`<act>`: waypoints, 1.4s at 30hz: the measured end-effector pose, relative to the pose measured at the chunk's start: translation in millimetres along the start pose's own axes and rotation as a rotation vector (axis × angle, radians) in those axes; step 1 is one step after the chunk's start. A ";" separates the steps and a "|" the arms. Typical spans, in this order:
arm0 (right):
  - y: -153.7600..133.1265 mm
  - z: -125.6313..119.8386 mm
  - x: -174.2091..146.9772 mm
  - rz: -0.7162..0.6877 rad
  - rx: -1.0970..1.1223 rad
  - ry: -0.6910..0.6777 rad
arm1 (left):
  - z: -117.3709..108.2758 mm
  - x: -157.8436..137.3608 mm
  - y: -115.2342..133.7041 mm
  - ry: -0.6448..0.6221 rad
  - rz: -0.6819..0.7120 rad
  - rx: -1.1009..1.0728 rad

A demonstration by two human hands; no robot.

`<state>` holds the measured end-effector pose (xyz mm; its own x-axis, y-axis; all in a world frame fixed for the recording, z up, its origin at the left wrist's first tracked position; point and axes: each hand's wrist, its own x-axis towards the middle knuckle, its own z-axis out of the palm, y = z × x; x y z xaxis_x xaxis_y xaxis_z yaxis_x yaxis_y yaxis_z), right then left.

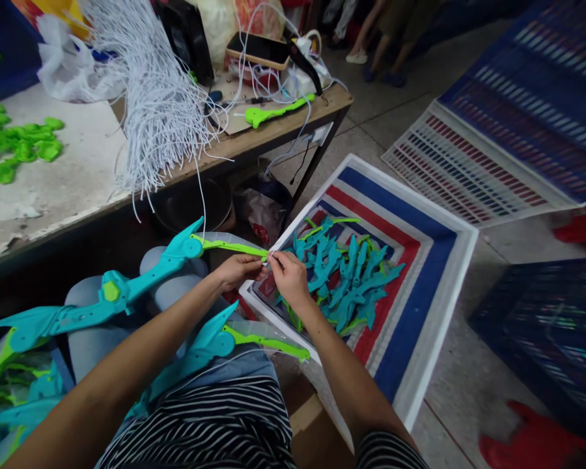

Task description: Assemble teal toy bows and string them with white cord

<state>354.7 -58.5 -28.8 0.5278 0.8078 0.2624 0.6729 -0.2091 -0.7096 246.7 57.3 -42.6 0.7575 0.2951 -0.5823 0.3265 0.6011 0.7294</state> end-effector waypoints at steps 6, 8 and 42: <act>-10.8 -1.3 16.0 -0.096 -0.402 -0.005 | 1.8 -1.4 -4.4 0.066 0.027 0.330; -18.3 3.4 26.1 -0.180 -0.436 -0.208 | -3.6 -9.7 -6.2 0.097 0.041 0.426; -150.2 102.1 53.9 -0.836 -0.216 -0.446 | -67.2 -282.7 -27.4 0.651 0.554 -0.566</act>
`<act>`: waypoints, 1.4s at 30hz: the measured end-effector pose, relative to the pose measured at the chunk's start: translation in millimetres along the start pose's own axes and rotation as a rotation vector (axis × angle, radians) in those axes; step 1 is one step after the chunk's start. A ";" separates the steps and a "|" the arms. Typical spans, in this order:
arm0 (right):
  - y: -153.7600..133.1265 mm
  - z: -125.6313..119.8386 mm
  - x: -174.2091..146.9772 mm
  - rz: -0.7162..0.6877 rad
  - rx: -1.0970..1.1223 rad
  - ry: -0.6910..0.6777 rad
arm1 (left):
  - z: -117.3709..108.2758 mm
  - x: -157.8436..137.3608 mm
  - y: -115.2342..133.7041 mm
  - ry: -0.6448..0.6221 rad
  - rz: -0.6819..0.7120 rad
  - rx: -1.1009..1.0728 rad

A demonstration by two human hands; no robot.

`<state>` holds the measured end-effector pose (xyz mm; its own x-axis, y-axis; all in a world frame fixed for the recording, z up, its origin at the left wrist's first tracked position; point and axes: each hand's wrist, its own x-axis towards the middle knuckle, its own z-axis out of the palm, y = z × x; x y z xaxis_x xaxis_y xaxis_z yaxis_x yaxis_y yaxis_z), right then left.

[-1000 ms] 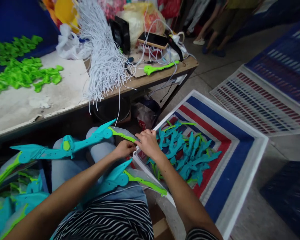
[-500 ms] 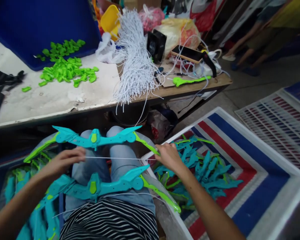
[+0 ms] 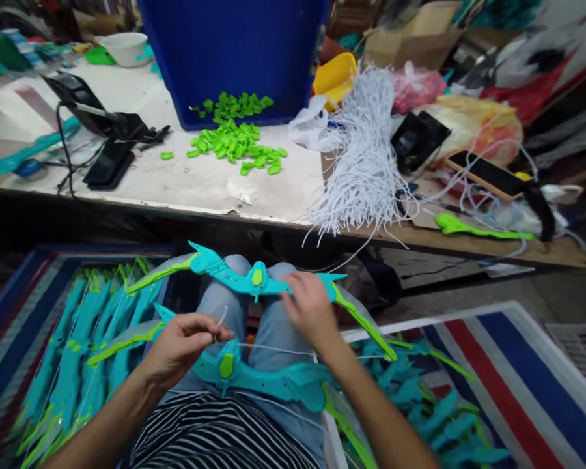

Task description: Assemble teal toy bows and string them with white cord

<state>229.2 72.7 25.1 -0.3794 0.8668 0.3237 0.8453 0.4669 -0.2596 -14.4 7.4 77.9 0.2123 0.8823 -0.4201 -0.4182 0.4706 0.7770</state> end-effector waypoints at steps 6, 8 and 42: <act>-88.0 66.4 78.4 -0.125 -0.018 -0.362 | 1.3 4.7 3.6 -0.065 -0.123 -0.011; -79.2 66.7 83.0 -0.143 0.050 -0.433 | -6.2 1.9 8.9 -0.112 -0.146 -0.001; -22.7 59.3 79.9 -0.012 0.738 -0.728 | -73.3 45.6 55.5 0.799 0.774 0.300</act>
<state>157.4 141.7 2.9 -0.7292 0.6428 -0.2348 0.4922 0.2543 -0.8325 -92.6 72.9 67.5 -0.6743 0.7279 0.1244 0.0577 -0.1161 0.9916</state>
